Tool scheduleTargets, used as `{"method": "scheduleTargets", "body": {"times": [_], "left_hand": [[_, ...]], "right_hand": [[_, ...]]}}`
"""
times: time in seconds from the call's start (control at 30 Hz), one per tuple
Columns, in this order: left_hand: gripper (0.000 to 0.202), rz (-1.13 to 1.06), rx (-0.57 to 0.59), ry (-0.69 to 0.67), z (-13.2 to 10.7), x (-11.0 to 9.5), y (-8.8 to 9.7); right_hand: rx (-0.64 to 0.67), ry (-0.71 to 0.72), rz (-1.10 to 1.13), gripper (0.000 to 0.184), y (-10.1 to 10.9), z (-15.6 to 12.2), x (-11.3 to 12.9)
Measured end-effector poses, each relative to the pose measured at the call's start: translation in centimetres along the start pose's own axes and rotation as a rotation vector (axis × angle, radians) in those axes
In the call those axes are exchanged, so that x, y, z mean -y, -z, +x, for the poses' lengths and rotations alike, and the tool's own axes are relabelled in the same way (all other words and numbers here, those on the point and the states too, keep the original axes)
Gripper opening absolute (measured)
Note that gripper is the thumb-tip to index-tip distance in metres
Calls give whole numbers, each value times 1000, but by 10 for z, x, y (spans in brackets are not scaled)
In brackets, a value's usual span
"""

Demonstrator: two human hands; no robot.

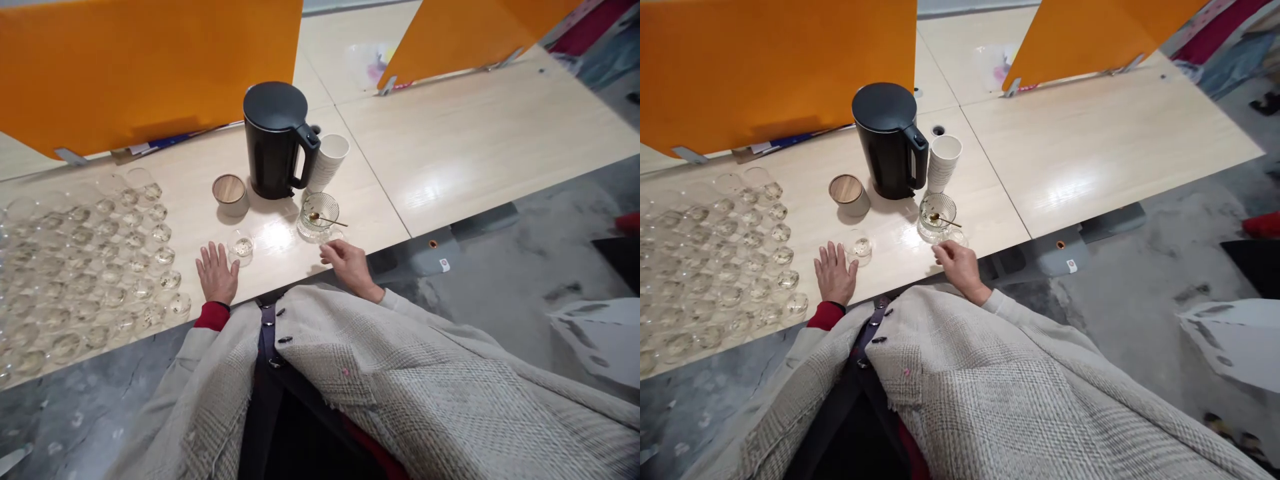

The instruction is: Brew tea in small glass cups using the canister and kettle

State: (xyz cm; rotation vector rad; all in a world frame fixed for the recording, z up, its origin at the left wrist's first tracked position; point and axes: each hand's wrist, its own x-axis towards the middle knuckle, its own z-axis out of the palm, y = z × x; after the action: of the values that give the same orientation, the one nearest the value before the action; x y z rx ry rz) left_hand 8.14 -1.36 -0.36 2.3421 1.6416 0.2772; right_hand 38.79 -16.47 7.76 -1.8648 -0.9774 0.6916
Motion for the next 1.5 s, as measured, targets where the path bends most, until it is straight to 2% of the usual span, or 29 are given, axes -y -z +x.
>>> {"method": "scheduleTargets", "body": {"times": [0.1,0.2,0.37,0.5,0.7,0.93,1.17,1.4,1.5], "left_hand": [[71,5,-8,4,1,1,0],[72,19,-14,0,1,0,0],[71,35,-29,-6,1,-2,3],[71,41,-23,6,1,-4,6],[71,52,-20,6,1,-5,7],[71,59,-36,7,1,-5,6],[72,65,-27,12,2,-5,8],[72,76,-31,13,2,-5,7],[72,79,-32,11,3,-4,7]], "right_hand": [[-191,-82,-102,61,21,5,-16],[-271,-51,-241,65,27,24,-22],[-272,36,-429,42,18,55,-20],[-275,85,-517,23,15,67,-21],[-309,229,-658,28,20,73,-23],[-254,362,-795,31,13,74,-17],[-151,373,-771,28,18,71,-12],[-205,354,-823,29,20,75,-8],[-176,351,-838,29,17,75,-3]]}}
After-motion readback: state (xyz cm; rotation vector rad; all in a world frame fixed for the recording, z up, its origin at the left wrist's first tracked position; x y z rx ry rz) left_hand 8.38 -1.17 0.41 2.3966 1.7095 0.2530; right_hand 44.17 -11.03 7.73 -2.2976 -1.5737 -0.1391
